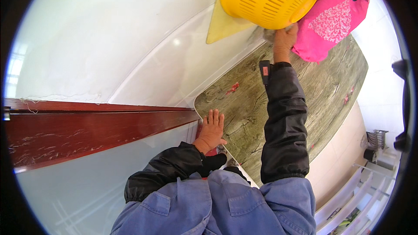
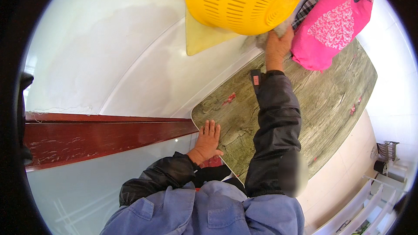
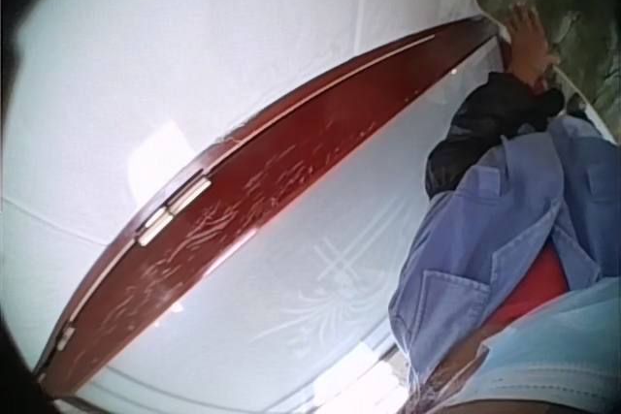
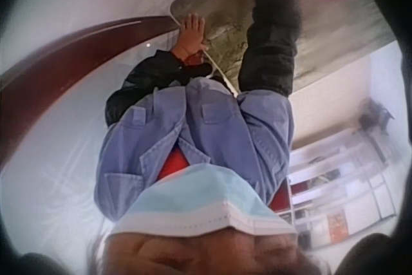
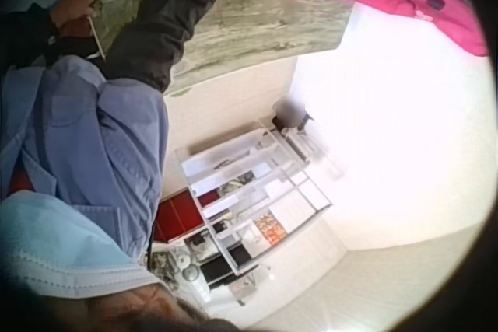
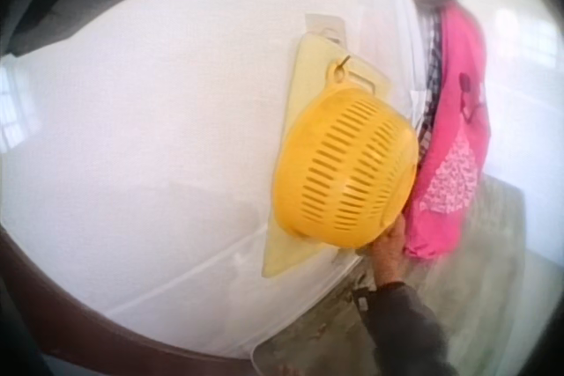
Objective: The person wipes a small table and adjacent wall with a cloth, moving a yellow basket and cutting board to reach the wall. The person then wipes the kitchen counter and returns to wipe the table and wall again.
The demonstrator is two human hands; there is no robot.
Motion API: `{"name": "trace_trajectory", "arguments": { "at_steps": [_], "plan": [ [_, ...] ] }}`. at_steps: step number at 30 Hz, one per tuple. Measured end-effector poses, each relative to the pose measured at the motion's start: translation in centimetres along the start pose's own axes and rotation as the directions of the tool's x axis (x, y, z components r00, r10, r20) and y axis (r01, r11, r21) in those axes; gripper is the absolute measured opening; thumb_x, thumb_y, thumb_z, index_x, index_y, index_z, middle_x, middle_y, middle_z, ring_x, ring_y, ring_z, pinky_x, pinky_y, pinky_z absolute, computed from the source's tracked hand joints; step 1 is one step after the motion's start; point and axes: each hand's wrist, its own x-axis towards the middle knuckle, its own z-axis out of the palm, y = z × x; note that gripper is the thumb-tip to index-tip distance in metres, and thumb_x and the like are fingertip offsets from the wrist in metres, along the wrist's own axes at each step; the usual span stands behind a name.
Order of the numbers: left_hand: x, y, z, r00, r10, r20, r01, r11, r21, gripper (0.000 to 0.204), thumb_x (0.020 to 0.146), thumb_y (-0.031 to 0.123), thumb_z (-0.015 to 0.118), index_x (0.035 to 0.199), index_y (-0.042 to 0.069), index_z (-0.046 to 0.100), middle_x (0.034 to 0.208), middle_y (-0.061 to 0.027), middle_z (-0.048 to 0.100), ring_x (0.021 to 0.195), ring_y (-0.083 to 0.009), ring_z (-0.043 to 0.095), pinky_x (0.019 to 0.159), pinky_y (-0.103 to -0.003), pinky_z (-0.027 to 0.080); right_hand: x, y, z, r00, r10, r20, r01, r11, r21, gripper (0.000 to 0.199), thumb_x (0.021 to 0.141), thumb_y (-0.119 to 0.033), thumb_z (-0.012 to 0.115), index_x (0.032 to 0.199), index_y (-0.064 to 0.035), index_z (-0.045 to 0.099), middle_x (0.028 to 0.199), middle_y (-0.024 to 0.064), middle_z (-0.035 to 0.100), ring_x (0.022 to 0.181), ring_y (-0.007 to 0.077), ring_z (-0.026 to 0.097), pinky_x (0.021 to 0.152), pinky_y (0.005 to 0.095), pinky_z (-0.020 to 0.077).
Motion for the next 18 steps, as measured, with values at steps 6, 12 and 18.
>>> {"name": "trace_trajectory", "arguments": {
  "at_steps": [6, 12, 18],
  "plan": [
    [0.1, 0.0, -0.3, 1.000, 0.003, 0.030, -0.003, 1.000, 0.013, 0.128, 0.064, 0.064, 0.079, 0.153, -0.008, 0.020, 0.158, -0.0370, 0.012, 0.147, -0.0539, 0.014, 0.115, -0.063, 0.022, -8.0, 2.5, 1.1, 0.977, 0.198, 0.081, -0.167, 0.942, -0.290, 0.065, 0.075, -0.010, 0.072, 0.136, -0.0013, 0.052, 0.132, 0.0226, 0.056, 0.122, 0.0410, 0.054, 0.105, 0.0422, 0.0425],
    [0.1, 0.1, -0.5, 1.000, 0.015, 0.006, -0.016, 0.999, 0.040, 0.127, 0.066, 0.066, 0.077, 0.152, -0.008, 0.021, 0.157, -0.0375, 0.015, 0.146, -0.0545, 0.016, 0.115, -0.063, 0.022, -6.3, -3.0, -2.7, 0.984, 0.069, 0.166, -0.057, 0.996, -0.073, 0.065, 0.072, -0.003, 0.071, 0.135, -0.0052, 0.054, 0.134, 0.0209, 0.055, 0.122, 0.0407, 0.054, 0.106, 0.0426, 0.0417],
    [0.0, 0.1, -0.4, 1.000, 0.010, -0.003, -0.010, 0.999, 0.034, 0.129, 0.063, 0.064, 0.080, 0.152, -0.008, 0.023, 0.158, -0.0358, 0.017, 0.146, -0.0536, 0.017, 0.115, -0.063, 0.021, -5.0, -6.0, 0.7, 0.944, -0.319, 0.086, 0.329, 0.930, -0.167, 0.070, 0.069, 0.003, 0.068, 0.136, -0.0023, 0.051, 0.138, 0.0219, 0.052, 0.128, 0.0417, 0.048, 0.109, 0.0439, 0.0390]
  ]
}}
